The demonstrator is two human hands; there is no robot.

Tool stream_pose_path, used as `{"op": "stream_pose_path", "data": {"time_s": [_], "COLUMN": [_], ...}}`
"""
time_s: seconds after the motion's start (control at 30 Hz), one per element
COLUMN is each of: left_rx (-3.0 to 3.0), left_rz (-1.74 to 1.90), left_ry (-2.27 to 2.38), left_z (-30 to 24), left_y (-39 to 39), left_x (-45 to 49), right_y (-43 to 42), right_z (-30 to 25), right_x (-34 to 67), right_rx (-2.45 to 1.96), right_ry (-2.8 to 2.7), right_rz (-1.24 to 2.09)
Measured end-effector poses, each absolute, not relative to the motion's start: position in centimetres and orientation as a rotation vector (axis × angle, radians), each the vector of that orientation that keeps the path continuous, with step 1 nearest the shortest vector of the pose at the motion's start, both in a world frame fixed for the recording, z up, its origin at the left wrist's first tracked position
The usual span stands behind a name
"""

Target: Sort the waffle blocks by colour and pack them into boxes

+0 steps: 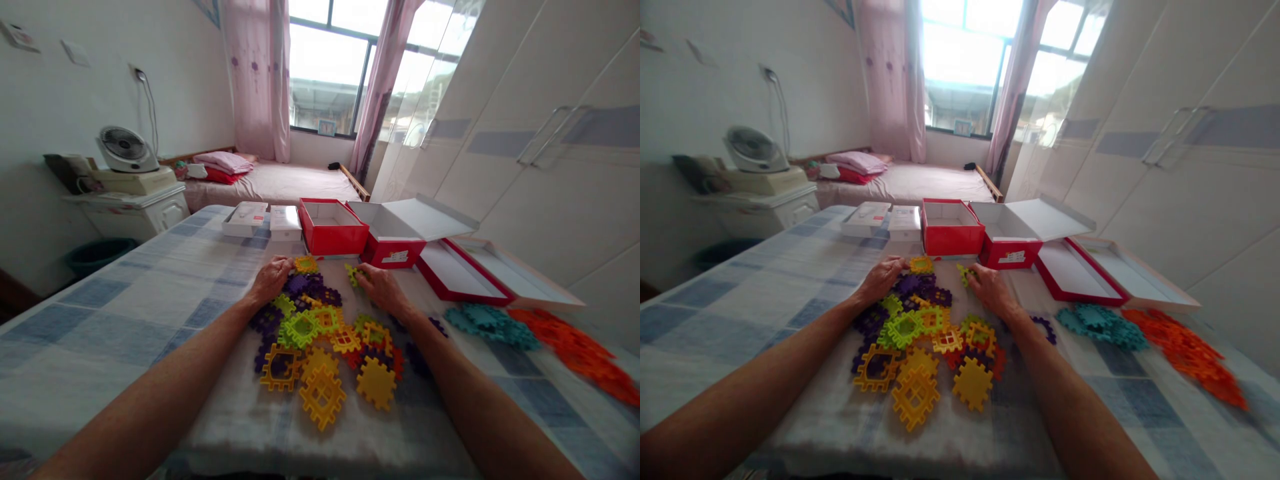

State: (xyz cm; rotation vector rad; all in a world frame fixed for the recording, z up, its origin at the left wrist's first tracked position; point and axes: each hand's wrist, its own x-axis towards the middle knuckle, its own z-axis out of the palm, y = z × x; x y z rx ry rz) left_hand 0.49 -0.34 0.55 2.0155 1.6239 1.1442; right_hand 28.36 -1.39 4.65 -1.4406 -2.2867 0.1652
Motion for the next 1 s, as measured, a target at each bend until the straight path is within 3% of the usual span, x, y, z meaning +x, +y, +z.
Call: {"op": "stream_pose_path", "data": {"time_s": [0.27,0.57,0.83,1.0], "left_rx": [2.014,2.040,2.028,2.029], "left_rz": [1.135,1.114,1.111,1.107], "left_ry": [1.636,1.636,1.647,1.651], "left_z": [0.8,0.9,0.8,1.0], "left_y": [-0.5,-0.6,-0.5,-0.6], "left_x": [0.6,0.6,0.5,0.6], "right_y": [-1.5,-1.0,-0.7,-1.3], "right_z": [3.7,3.2,7.0,8.4], "right_x": [28.3,28.8,31.0,34.2], "right_rx": [-1.432,-1.455,-1.349,-1.420], "right_ry": [-2.462,-2.496,-2.082,-2.237], "right_rz": [-0.029,0.046,0.289,0.738]}}
